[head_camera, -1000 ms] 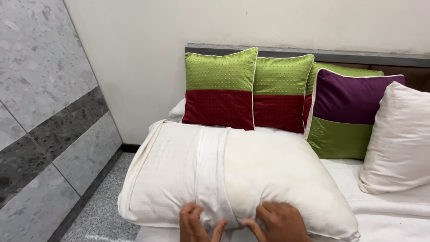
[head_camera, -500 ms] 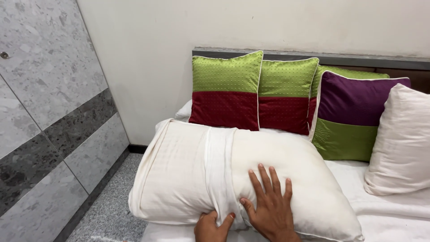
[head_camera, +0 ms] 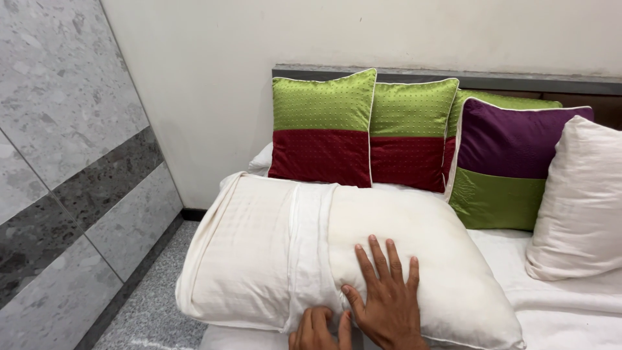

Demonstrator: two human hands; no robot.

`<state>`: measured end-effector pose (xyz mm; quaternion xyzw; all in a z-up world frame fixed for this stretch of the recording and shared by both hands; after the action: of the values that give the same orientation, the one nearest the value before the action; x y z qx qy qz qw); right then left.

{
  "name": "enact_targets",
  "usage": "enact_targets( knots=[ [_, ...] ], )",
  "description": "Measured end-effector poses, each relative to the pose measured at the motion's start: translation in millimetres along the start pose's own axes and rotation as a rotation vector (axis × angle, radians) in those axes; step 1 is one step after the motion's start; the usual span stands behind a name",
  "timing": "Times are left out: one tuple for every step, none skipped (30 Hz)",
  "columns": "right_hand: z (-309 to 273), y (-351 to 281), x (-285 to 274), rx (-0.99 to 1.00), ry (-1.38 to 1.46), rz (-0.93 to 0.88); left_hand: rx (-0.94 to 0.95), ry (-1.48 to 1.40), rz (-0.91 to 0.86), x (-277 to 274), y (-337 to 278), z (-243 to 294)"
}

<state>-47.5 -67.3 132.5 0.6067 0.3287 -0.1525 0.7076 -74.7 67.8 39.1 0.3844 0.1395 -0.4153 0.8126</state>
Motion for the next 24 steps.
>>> enact_targets(
  knots=[
    [-1, 0, -1, 0.011, 0.014, -0.013, 0.043, -0.033, 0.044, -1, 2, 4],
    [-1, 0, -1, 0.023, 0.028, -0.025, 0.086, -0.066, 0.088, -2, 5, 9],
    [1, 1, -1, 0.024, 0.025, -0.024, 0.088, -0.069, 0.087, 1, 7, 11],
    [1, 2, -1, 0.019, 0.02, -0.017, 0.065, -0.039, 0.034, 3, 7, 10],
    [0, 2, -1, 0.013, 0.016, -0.011, 0.042, -0.01, -0.019, 5, 8, 10],
    [1, 2, 1, 0.014, 0.015, -0.008, 0.044, -0.011, -0.018, 11, 8, 9],
    [3, 2, 4, 0.024, -0.008, -0.042, 0.088, -0.006, -0.017, 16, 8, 10],
    [5, 1, 7, 0.034, -0.03, -0.076, 0.13, -0.001, -0.015, 22, 8, 10],
    [7, 1, 9, 0.033, -0.031, -0.075, 0.131, -0.002, -0.014, 36, 5, 2],
    [8, -1, 11, 0.025, -0.04, -0.087, 0.186, -0.022, -0.06, 50, 0, -6],
    [9, -3, 13, 0.018, -0.049, -0.1, 0.24, -0.042, -0.107, 63, -5, -15],
    [11, -5, 16, 0.018, -0.048, -0.1, 0.241, -0.041, -0.108, 72, -7, -21],
    [12, -6, 19, -0.013, -0.04, -0.091, 0.336, -0.072, -0.098, 81, -9, -25],
    [13, -8, 21, -0.047, -0.031, -0.083, 0.429, -0.104, -0.086, 89, -12, -29],
    [13, -9, 21, -0.048, -0.03, -0.085, 0.427, -0.103, -0.086, 94, -14, -35],
    [14, -9, 22, -0.049, -0.028, -0.093, 0.498, -0.09, -0.107, 101, -16, -39],
    [14, -9, 22, -0.05, -0.026, -0.101, 0.57, -0.076, -0.129, 107, -18, -43],
    [13, -5, 17, -0.049, -0.025, -0.098, 0.572, -0.075, -0.127, 103, -15, -45],
    [12, -1, 12, -0.027, -0.001, -0.164, 0.555, -0.064, -0.144, 100, -12, -47],
    [12, 2, 7, -0.005, 0.021, -0.231, 0.535, -0.053, -0.161, 98, -9, -49],
    [8, 9, -3, -0.007, 0.021, -0.229, 0.536, -0.053, -0.158, 67, 3, -32],
    [6, 16, -10, 0.086, 0.027, -0.375, 0.517, -0.062, -0.293, 39, 16, -15],
    [5, 23, -18, 0.186, 0.034, -0.518, 0.495, -0.069, -0.428, 12, 29, 2],
    [9, 23, -16, 0.185, 0.035, -0.515, 0.497, -0.068, -0.425, -10, 40, 23]
  ],
)
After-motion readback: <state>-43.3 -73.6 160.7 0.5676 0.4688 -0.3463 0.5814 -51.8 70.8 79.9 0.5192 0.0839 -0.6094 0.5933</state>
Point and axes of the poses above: each hand's wrist, its own y-axis towards the middle knuckle, its own x-axis out of the palm, z = x × y, the point moved 2 cm from there along y, towards the middle knuckle, and after that the axes turned 2 degrees about z, right-handed, at the moved point
